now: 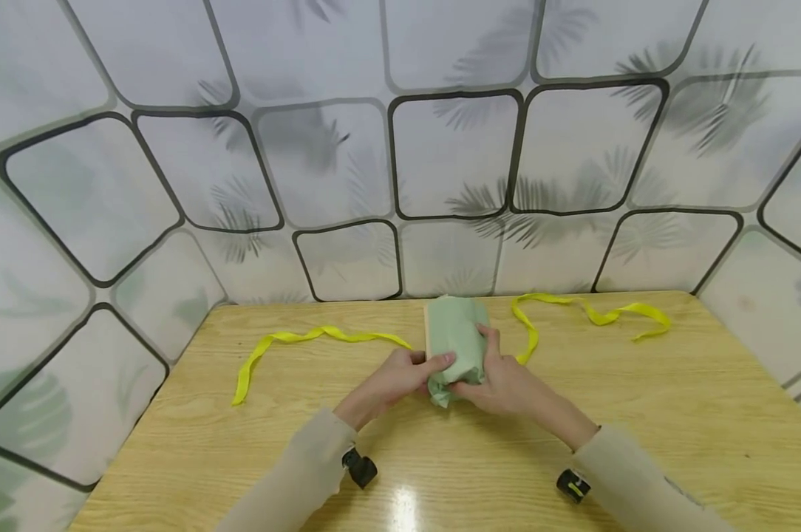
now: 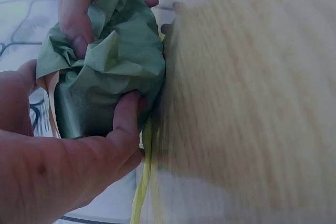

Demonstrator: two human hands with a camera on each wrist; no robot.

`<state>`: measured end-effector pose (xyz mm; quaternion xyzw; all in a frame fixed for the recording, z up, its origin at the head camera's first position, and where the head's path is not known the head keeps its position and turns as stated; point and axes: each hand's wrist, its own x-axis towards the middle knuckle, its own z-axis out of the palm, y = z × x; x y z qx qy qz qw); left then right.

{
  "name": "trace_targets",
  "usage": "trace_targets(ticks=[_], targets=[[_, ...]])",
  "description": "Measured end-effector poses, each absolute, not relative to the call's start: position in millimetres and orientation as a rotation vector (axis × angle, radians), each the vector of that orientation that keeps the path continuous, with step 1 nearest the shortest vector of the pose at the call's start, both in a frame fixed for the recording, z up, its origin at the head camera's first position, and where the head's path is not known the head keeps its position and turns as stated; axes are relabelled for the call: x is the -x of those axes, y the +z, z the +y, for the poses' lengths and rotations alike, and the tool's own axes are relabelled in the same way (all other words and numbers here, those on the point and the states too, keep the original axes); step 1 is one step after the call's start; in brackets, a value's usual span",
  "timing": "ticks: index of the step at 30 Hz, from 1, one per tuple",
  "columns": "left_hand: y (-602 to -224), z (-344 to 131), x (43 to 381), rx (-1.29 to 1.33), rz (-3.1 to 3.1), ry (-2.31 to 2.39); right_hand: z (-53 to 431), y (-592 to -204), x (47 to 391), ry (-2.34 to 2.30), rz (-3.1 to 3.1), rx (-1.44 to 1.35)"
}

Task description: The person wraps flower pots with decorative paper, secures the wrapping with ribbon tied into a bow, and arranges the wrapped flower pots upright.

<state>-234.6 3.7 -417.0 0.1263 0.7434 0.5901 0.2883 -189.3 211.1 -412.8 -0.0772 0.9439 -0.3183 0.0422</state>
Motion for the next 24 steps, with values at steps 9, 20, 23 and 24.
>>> trace_targets(ticks=[9,20,23,24], targets=[[-416.5,1.5,214.1,-0.32,1.974,1.614,207.0,-412.6,167.9,-1.012,2.907,0.272],[-415.0,0.9,204.5,-0.346,1.909,1.647,204.5,-415.9,152.0,-0.873,3.165,0.408],[-415.1,-0.8,205.9,-0.368,1.885,1.657,202.4,-413.0,148.5,-0.811,3.238,0.51],[-414.7,-2.0,206.4,-0.385,1.883,1.651,201.9,-411.8,147.8,-0.786,3.257,0.553]])
